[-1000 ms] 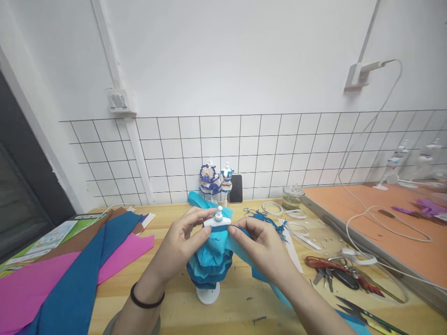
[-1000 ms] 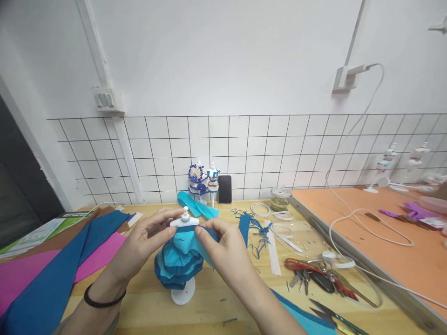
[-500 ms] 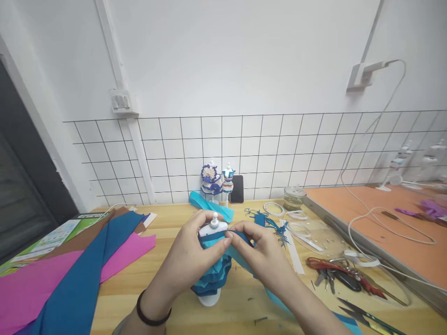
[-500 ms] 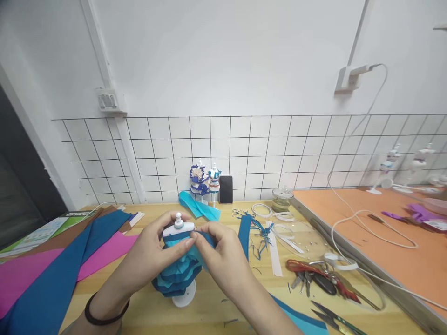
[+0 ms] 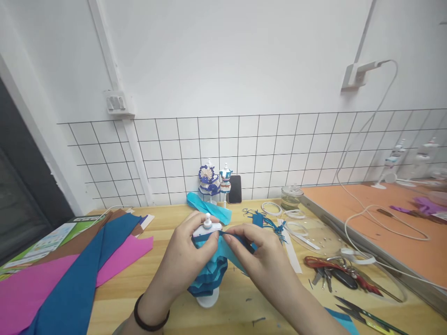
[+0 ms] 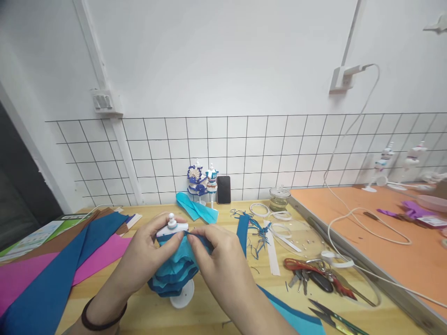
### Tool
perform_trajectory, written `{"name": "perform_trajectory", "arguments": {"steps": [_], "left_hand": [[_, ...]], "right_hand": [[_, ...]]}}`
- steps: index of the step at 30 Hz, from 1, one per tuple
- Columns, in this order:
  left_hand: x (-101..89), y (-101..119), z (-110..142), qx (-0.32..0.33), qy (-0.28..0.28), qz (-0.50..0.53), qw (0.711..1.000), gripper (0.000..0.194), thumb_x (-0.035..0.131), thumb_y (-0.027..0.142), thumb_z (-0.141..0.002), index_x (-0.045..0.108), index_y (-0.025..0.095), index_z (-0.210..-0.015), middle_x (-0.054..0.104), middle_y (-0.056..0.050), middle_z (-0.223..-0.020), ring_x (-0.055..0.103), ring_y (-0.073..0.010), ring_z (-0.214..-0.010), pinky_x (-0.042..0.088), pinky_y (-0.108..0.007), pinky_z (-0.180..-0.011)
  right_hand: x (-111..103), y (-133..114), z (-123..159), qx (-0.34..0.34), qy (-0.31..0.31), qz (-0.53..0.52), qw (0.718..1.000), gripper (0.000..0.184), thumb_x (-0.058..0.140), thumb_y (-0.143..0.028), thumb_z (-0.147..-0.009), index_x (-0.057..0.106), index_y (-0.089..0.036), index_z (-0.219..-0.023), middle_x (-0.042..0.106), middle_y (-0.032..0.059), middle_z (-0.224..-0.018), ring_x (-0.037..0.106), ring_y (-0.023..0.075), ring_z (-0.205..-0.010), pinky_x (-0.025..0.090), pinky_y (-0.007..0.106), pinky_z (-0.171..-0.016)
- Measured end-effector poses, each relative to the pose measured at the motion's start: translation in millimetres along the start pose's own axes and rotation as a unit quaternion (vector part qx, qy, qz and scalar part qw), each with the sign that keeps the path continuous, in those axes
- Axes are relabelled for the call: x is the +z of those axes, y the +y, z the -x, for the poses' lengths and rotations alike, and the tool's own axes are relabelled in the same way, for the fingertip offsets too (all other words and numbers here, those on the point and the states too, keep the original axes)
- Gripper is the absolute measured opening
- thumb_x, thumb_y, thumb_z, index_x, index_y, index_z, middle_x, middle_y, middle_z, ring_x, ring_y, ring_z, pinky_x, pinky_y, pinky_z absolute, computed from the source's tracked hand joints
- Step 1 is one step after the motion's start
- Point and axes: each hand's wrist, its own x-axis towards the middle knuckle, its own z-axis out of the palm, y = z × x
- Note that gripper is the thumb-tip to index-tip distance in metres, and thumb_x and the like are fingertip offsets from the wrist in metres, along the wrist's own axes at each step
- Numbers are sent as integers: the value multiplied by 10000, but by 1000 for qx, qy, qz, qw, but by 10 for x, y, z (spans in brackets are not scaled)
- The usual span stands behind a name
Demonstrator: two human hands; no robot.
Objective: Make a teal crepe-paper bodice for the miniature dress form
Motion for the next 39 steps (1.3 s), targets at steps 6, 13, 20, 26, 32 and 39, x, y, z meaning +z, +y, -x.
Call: {"name": "perform_trajectory", "arguments": {"steps": [6,13,20,26,32,39], "left_hand": [[4,-25,6,-20,11,6,1000,304,515,184,-758,528,251,-1054,596,16,-880,573,-143,-802,444,-233,-704],[-17,-29,2,-1,-1,-2,1000,155,520,205,-768,597,214,-901,623,-4,-898,583,-164,-869,444,-245,-747],[-24,-2,-12,4,-2,3,1000,151,527,214,-758,616,207,-880,636,-11,-869,592,-175,-845,454,-262,-741],[-23,-8,-4,-3,-7,6,1000,185,523,206,-751,624,204,-906,635,-12,-852,593,-171,-815,462,-256,-712],[-33,11,5,-3,-21,11,1000,185,514,192,-757,627,196,-904,631,-28,-877,593,-182,-839,463,-269,-739],[-19,12,-3,6,-18,12,1000,170,520,185,-754,631,196,-882,627,-24,-853,588,-179,-837,462,-276,-747]], "right_hand": [[-11,-28,-30,24,-37,-41,998,146,508,-216,-825,653,-216,-813,673,3,-769,592,146,-698,444,252,-615],[7,61,-62,55,-12,-93,994,126,569,-221,-780,687,-212,-824,702,24,-798,620,169,-742,472,274,-649],[29,68,-84,132,-9,-164,978,126,620,-244,-723,621,-160,-817,663,32,-742,602,154,-671,478,252,-586],[3,52,-79,122,-40,-165,978,152,558,-289,-780,629,-156,-804,646,33,-709,575,141,-645,465,248,-575],[2,40,-73,101,-24,-122,987,111,565,-250,-775,636,-165,-783,656,30,-704,583,142,-642,473,257,-587],[6,31,-65,89,-19,-109,990,114,549,-240,-777,631,-162,-763,651,29,-688,578,141,-624,469,252,-567]]}}
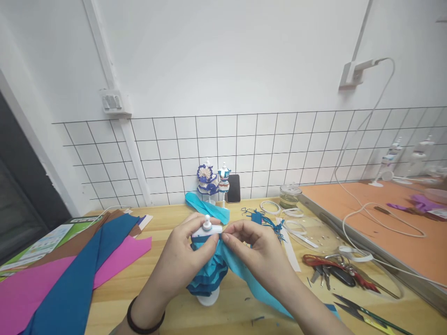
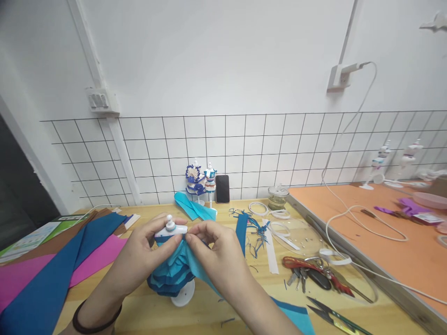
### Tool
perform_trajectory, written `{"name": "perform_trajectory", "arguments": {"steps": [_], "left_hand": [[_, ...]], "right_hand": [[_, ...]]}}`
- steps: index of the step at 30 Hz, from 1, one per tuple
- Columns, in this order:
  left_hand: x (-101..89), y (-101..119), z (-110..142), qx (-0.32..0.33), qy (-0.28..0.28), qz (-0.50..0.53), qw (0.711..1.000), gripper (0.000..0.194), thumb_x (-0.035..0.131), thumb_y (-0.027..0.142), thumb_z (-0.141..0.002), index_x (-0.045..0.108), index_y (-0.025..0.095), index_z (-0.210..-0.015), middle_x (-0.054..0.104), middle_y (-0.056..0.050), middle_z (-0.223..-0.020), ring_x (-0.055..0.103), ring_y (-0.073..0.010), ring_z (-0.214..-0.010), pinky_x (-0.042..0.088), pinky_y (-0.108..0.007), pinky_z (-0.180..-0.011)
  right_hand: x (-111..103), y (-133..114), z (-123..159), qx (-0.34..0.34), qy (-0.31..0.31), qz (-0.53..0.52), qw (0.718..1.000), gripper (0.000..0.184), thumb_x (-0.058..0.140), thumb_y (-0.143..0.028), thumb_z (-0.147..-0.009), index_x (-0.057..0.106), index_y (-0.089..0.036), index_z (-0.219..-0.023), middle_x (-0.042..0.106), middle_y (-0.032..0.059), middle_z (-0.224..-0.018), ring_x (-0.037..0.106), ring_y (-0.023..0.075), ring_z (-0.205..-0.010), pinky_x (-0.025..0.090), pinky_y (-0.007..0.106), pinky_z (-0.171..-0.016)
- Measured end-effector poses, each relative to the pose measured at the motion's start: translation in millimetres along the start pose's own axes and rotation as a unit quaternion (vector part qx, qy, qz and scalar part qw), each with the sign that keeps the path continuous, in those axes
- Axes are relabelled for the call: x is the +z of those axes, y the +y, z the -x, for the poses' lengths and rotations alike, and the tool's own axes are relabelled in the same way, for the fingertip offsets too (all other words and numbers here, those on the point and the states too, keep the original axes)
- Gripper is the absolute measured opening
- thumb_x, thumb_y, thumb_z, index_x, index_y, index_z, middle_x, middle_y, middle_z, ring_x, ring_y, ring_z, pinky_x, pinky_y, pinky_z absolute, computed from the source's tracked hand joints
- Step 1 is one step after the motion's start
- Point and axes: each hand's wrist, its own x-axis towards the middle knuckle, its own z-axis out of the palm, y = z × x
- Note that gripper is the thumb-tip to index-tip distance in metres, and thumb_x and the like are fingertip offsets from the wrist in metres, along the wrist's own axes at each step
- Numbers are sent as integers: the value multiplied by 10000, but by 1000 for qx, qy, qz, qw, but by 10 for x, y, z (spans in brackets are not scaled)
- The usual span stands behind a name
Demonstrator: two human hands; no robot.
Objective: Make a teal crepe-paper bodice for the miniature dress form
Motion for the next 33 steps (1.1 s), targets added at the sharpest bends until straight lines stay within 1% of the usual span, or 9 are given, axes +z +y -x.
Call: {"name": "perform_trajectory", "arguments": {"steps": [7,12,16,20,26,29,33], "left_hand": [[-26,1,4,-8,-6,-6,1000,162,523,201,-763,625,210,-889,612,-8,-854,580,-163,-856,454,-241,-725],[-50,9,4,-6,-12,-10,1000,150,539,200,-746,634,208,-863,620,-10,-852,583,-169,-837,463,-240,-692],[-51,28,1,-7,-14,-12,1000,133,537,185,-735,637,207,-819,624,0,-781,587,-158,-747,463,-233,-632],[-63,36,4,-4,-19,-10,1000,137,535,163,-730,635,210,-810,625,6,-760,581,-146,-707,465,-227,-627],[-99,-7,16,20,-40,16,999,196,523,208,-775,647,217,-926,635,-17,-820,587,-168,-787,473,-247,-675],[-107,-25,19,18,-53,34,998,223,514,231,-796,640,228,-980,637,-23,-855,588,-172,-811,473,-247,-684],[-107,-28,19,11,-54,46,997,234,503,246,-808,648,230,-991,644,-35,-875,592,-189,-835,479,-257,-694]], "right_hand": [[27,-16,12,-2,27,16,1000,98,564,-253,-763,597,-163,-743,620,20,-669,565,143,-617,464,252,-562],[15,-20,9,-12,10,19,1000,110,552,-242,-774,614,-166,-724,639,20,-663,576,142,-617,468,249,-573],[-2,-45,12,-8,-2,16,1000,106,557,-238,-771,632,-172,-735,658,15,-677,586,142,-629,474,249,-587],[-6,-61,22,-9,-9,15,1000,94,560,-223,-770,634,-177,-737,660,10,-684,587,140,-636,475,251,-598],[-11,-59,24,-12,-11,1,1000,91,571,-232,-770,632,-171,-742,661,15,-695,589,139,-645,476,250,-603],[-16,-47,16,-13,-21,-15,1000,94,571,-239,-775,635,-172,-759,663,19,-709,591,137,-656,478,252,-613],[-15,-12,1,-11,-21,-26,999,75,614,-240,-744,637,-177,-777,668,17,-733,597,139,-670,482,258,-625]]}}
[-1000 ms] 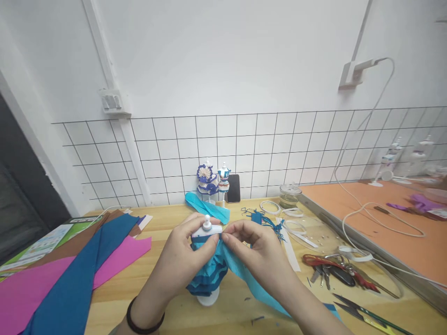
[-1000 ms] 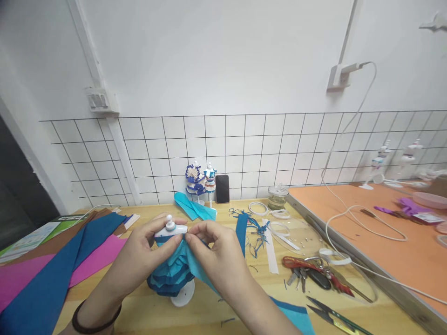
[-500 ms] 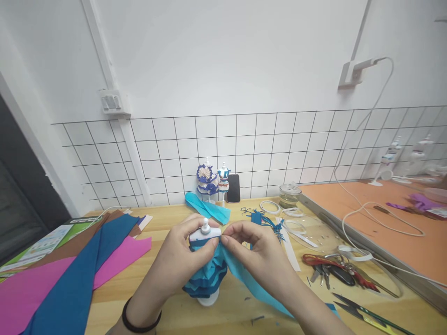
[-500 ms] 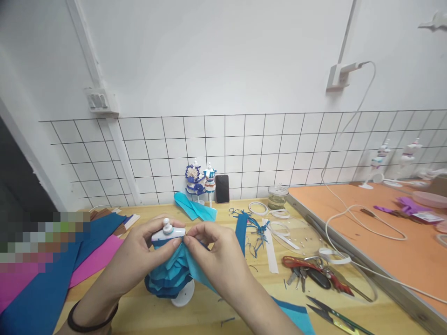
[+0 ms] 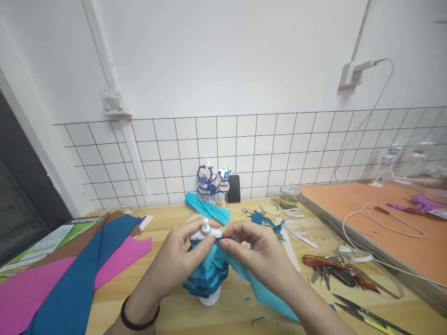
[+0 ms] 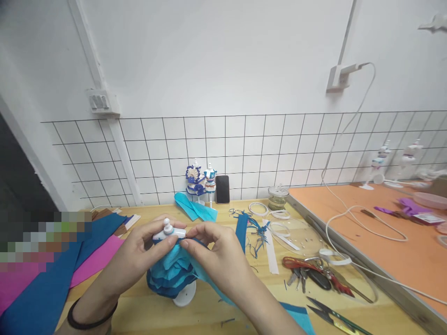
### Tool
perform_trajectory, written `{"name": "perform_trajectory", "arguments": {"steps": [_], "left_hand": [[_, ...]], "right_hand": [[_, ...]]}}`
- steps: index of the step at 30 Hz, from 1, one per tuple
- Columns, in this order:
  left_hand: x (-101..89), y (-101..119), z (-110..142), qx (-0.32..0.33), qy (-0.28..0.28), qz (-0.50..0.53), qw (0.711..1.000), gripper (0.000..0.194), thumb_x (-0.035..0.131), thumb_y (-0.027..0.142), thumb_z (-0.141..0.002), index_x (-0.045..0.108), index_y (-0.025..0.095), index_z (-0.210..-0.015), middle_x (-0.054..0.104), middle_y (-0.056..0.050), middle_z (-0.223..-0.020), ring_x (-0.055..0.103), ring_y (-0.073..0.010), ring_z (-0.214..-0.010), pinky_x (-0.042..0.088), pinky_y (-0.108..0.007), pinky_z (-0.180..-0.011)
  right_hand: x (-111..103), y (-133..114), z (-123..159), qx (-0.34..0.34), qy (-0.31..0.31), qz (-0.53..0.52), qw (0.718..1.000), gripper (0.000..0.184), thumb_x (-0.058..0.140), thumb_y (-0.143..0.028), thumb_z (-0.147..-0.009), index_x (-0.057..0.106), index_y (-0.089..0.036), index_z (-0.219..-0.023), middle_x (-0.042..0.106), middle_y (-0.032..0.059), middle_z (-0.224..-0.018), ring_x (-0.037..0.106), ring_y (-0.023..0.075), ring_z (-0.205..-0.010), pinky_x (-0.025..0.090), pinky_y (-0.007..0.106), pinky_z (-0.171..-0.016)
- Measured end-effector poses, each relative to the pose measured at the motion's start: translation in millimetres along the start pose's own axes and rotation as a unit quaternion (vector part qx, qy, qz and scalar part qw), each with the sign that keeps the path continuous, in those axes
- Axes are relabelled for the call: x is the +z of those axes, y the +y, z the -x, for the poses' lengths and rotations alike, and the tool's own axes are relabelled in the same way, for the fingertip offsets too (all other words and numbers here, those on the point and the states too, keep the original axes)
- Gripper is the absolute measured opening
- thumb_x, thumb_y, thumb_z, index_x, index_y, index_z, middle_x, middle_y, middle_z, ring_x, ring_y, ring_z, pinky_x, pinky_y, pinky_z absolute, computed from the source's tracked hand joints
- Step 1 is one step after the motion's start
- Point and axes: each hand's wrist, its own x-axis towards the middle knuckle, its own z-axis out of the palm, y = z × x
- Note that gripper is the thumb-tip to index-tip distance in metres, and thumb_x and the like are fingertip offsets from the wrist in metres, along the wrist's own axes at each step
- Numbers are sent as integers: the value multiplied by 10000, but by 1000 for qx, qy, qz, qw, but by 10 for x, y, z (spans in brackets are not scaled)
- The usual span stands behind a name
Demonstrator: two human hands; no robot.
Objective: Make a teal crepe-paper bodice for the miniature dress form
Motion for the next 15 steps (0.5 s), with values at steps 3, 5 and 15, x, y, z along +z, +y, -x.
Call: {"name": "perform_trajectory", "arguments": {"steps": [3,5,15], "left_hand": [[6,2,-2,-1,0,7,1000,238,509,256,-808,651,228,-996,644,-43,-883,590,-197,-851,481,-268,-717],[11,-3,-1,-5,-6,9,1000,243,512,260,-809,648,228,-1009,638,-45,-894,585,-195,-867,476,-274,-748],[-9,-45,22,-17,-18,11,1000,281,510,282,-822,615,254,-1081,617,-34,-1003,526,-197,-1031,432,-267,-857]], "right_hand": [[4,18,-12,-1,10,3,1000,78,640,-247,-719,632,-178,-754,662,11,-714,588,136,-643,484,256,-604],[8,22,-14,2,16,4,1000,83,642,-257,-717,621,-176,-722,648,5,-681,578,134,-623,480,250,-582],[44,37,-14,10,26,-25,999,117,638,-270,-720,568,-176,-709,591,-10,-662,554,127,-626,455,234,-575]]}}
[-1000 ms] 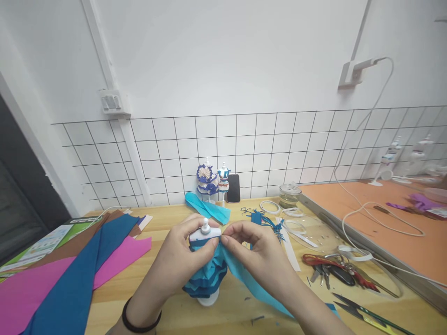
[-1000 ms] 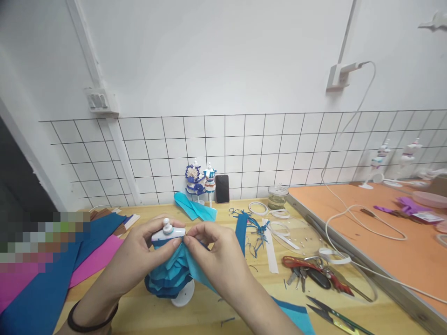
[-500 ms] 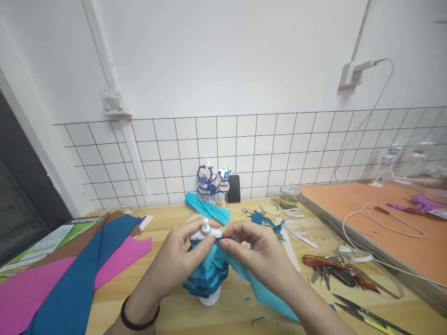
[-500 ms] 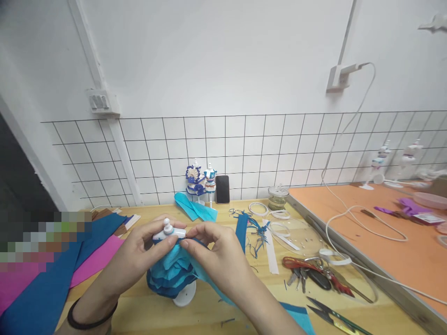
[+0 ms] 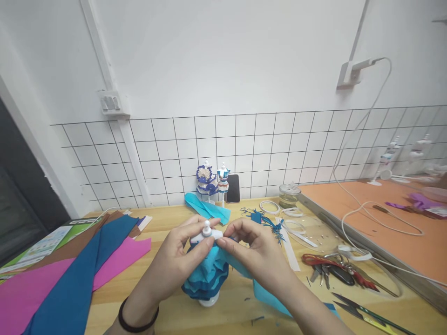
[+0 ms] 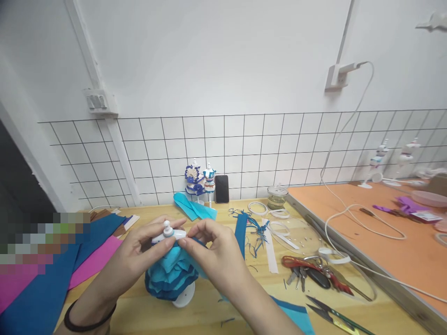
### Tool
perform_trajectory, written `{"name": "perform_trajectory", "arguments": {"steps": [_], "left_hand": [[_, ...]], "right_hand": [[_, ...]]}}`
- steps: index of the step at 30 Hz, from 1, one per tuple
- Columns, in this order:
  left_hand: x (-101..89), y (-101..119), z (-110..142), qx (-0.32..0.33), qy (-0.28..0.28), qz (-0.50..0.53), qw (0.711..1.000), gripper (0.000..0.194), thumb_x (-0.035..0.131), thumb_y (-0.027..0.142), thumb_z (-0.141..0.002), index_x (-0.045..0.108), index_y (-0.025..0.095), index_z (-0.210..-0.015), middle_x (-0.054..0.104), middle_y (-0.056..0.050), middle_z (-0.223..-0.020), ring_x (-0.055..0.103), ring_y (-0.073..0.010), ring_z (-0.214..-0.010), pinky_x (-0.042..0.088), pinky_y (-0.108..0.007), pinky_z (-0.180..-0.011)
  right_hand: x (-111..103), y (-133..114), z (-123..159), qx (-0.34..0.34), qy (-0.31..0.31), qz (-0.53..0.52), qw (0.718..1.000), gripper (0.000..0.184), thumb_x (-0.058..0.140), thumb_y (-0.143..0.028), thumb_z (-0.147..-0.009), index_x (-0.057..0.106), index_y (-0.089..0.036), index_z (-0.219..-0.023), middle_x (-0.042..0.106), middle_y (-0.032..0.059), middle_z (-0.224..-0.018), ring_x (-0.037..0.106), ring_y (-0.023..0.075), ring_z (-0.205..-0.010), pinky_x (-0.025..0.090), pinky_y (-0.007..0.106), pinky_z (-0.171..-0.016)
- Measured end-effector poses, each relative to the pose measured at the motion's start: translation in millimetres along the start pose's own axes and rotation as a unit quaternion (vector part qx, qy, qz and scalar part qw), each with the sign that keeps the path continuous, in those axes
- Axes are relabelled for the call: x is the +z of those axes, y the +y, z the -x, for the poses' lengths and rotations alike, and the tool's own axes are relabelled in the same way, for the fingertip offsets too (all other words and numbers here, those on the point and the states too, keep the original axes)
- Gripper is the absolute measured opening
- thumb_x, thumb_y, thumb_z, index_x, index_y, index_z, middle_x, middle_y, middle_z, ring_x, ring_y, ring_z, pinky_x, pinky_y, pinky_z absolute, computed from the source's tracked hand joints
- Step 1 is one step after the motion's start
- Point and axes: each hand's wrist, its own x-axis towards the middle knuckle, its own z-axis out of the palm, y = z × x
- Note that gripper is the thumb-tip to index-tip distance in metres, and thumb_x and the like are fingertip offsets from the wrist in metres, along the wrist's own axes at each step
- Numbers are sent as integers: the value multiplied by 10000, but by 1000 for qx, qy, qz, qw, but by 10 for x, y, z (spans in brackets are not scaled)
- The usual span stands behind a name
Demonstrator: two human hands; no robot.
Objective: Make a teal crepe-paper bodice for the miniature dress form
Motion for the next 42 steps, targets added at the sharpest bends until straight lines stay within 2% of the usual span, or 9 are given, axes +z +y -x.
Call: {"name": "perform_trajectory", "arguments": {"steps": [4,10,16,20,23,30,35,38,42], "left_hand": [[1,4,-1,-14,1,17,1000,301,509,296,-824,593,260,-1112,604,-37,-1088,518,-206,-1063,420,-286,-886],[11,-15,-16,-13,9,3,1000,337,526,313,-811,567,263,-1142,573,-46,-1168,489,-227,-1103,393,-338,-928],[27,-39,-26,-14,19,-30,999,357,602,318,-752,583,264,-1104,601,-38,-1082,516,-224,-1053,417,-337,-889],[10,-44,-28,-27,9,4,1000,332,580,289,-772,587,243,-1101,609,-47,-1077,523,-225,-1041,416,-335,-882],[-23,-55,-27,-38,-4,30,999,351,598,295,-759,591,222,-1102,625,-58,-1040,537,-235,-1009,423,-333,-860],[-123,-159,-22,-36,-28,115,992,401,646,282,-721,585,219,-1112,604,-40,-953,546,-206,-922,442,-280,-778],[-170,-205,-26,-37,-44,174,983,484,664,251,-701,522,227,-1163,569,-44,-938,536,-197,-868,453,-268,-697],[-179,-228,-21,-36,-55,194,979,463,668,245,-700,527,234,-1141,557,-40,-926,525,-181,-842,444,-251,-674],[-172,-243,-14,-25,-77,215,973,445,663,251,-707,529,241,-1131,542,-33,-912,505,-165,-824,427,-234,-651]], "right_hand": [[-13,5,-20,19,-26,-66,997,178,667,-232,-693,529,-190,-798,605,-18,-698,576,124,-661,461,234,-604],[-31,14,-9,3,-43,-35,998,232,625,-190,-723,528,-201,-933,626,-1,-765,596,145,-739,470,271,-659],[-34,-4,7,-9,-43,-12,999,239,615,-143,-721,542,-210,-939,618,-1,-800,587,145,-767,469,285,-698],[-73,-12,18,-22,-69,-6,997,247,624,-140,-725,568,-230,-948,606,-5,-848,558,133,-795,461,272,-723],[-117,-31,24,-10,-81,6,997,271,658,-203,-712,585,-237,-971,581,-9,-820,534,132,-771,456,265,-695],[-198,-99,29,25,-157,39,987,119,572,-289,-792,634,-187,-782,601,-7,-720,542,120,-677,434,233,-580],[-198,-97,30,-42,-131,103,985,76,581,-229,-793,627,-194,-742,607,-19,-708,545,111,-676,416,227,-596],[-181,-96,24,-87,-109,127,982,73,577,-198,-799,624,-194,-744,604,-20,-715,548,105,-688,414,227,-622],[-156,-87,24,-108,-94,140,980,80,570,-186,-806,618,-189,-742,595,-17,-718,546,106,-696,414,226,-625]]}}
